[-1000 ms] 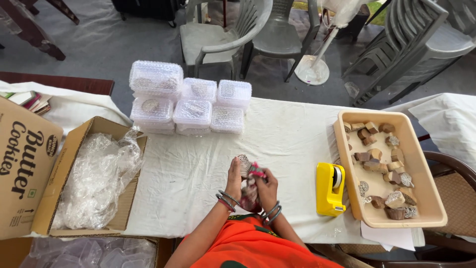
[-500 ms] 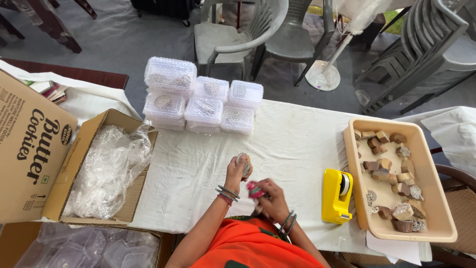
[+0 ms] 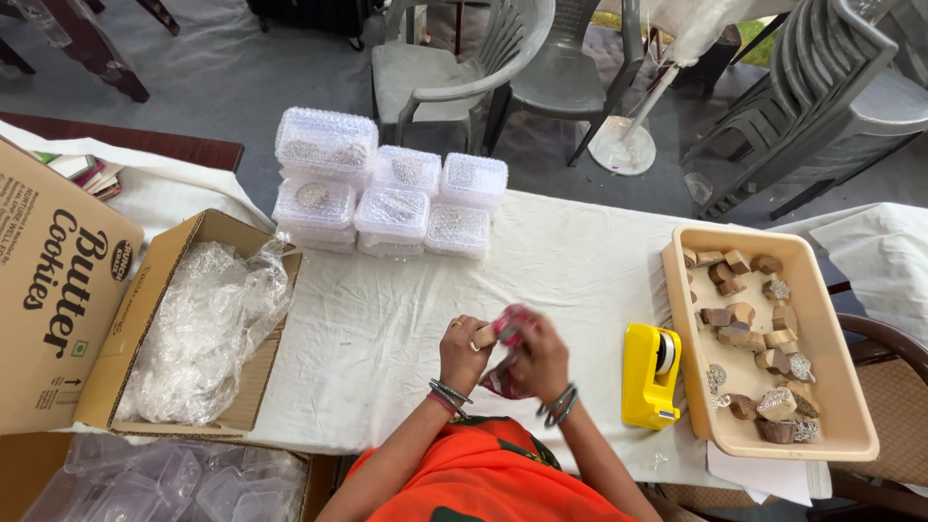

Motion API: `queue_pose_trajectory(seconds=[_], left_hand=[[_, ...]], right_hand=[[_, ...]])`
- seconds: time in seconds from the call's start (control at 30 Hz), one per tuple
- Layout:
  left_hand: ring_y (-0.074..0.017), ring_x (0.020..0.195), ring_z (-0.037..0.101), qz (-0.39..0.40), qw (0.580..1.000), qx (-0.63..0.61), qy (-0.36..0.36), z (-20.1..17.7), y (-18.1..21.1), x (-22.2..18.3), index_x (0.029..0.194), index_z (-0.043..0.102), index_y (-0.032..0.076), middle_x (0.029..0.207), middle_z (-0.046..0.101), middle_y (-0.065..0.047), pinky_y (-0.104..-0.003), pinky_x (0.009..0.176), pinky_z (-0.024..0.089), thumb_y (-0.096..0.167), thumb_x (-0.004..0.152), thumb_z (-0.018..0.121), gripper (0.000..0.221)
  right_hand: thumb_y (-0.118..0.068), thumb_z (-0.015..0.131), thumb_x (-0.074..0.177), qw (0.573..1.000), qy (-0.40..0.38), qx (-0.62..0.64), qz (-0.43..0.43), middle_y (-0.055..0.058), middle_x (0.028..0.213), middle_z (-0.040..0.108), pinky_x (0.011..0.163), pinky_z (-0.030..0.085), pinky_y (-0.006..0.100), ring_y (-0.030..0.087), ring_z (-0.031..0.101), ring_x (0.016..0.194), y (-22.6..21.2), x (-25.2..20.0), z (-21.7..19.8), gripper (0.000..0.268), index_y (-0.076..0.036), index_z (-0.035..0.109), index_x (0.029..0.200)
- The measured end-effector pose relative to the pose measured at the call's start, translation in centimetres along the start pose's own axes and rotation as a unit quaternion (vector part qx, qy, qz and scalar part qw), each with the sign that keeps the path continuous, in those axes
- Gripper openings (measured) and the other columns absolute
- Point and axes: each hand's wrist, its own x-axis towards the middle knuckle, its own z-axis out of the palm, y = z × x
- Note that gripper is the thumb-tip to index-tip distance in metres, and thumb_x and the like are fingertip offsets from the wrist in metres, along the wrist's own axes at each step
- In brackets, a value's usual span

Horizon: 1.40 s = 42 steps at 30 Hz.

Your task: The person wipes a small decorative item with a cloth, places it into a clear plastic container, and then wraps the container in bubble wrap. They repeat this process for multiple items, stacking the wrapped packages on the table.

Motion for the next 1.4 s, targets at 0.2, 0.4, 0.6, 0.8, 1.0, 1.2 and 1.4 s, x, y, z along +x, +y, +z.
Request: queue_pose_trajectory(seconds=[0.2,0.4,0.6,0.8,1.0,1.2,1.4], left_hand=[[-0.0357,0.095,0.062,0.060,0.997,0.026,-0.030,0.1,0.1,-0.2,0.094,0.062,0.003,0.094,0.064,-0.014,-0.044,0.081,0.054,0.000,0.076,0.070,0.021],[-0.0308,0.082,0.067,-0.070,0.996,-0.033,-0.043,-1.1,1.6,1.0,0.092,0.071,0.001,0.088,0.069,-0.014,-0.041,0.072,0.055,0.008,0.065,0.086,0.032],[-0.0128,0.084,0.067,-0.325,0.855,-0.382,-0.132,1.8,-2.2,1.3,0.113,0.065,0.005,0.100,0.070,-0.006,-0.038,0.077,0.060,0.016,0.088,0.075,0.029],[-0.0153,0.095,0.071,-0.439,0.650,-0.606,-0.136,2.1,-2.0,0.9,0.120,0.059,0.011,0.109,0.072,-0.005,-0.035,0.088,0.059,0.035,0.104,0.047,0.031],[-0.0183,0.096,0.065,-0.441,0.627,-0.632,-0.117,4.3,-7.1,-0.6,0.126,0.063,0.008,0.108,0.070,-0.008,-0.036,0.086,0.055,0.031,0.110,0.051,0.030],[-0.0169,0.102,0.066,-0.433,0.628,-0.633,-0.133,4.5,-6.2,-0.6,0.129,0.062,0.010,0.113,0.071,-0.002,-0.041,0.092,0.055,0.029,0.106,0.050,0.032],[-0.0160,0.103,0.066,-0.458,0.639,-0.607,-0.119,4.0,-5.8,-0.4,0.127,0.065,0.013,0.114,0.071,-0.002,-0.043,0.097,0.052,0.027,0.105,0.050,0.031]], right_hand=[[-0.001,0.073,0.071,1.000,0.002,0.006,-0.019,0.008,0.122,0.068,0.080,0.059,0.037,0.030,0.071,0.104,-2.9,-0.6,0.4,0.043,-0.013,0.073,0.112],[0.002,0.069,0.078,0.983,-0.023,0.008,0.181,0.007,0.117,0.066,0.076,0.060,0.038,0.028,0.072,0.091,3.4,-0.3,0.4,0.044,-0.014,0.074,0.119],[0.004,0.068,0.076,0.982,0.094,0.100,0.133,0.007,0.130,0.063,0.080,0.060,0.035,0.024,0.070,0.107,1.0,-0.6,0.1,0.048,-0.015,0.073,0.120],[-0.001,0.073,0.071,0.997,0.061,-0.034,0.015,0.006,0.129,0.066,0.083,0.058,0.038,0.029,0.066,0.107,-0.3,-0.6,2.1,0.047,-0.015,0.076,0.116],[-0.001,0.070,0.069,0.998,0.004,-0.023,-0.052,0.005,0.124,0.068,0.076,0.058,0.037,0.027,0.067,0.101,0.8,-2.3,3.0,0.046,-0.015,0.075,0.113],[0.002,0.070,0.070,0.997,0.057,-0.048,-0.006,0.007,0.123,0.068,0.076,0.058,0.038,0.027,0.067,0.099,1.1,-1.9,4.1,0.045,-0.014,0.075,0.112],[0.005,0.069,0.067,0.997,0.061,-0.037,-0.005,0.004,0.121,0.069,0.075,0.059,0.036,0.025,0.068,0.098,0.9,-0.6,2.9,0.049,-0.016,0.076,0.110]])
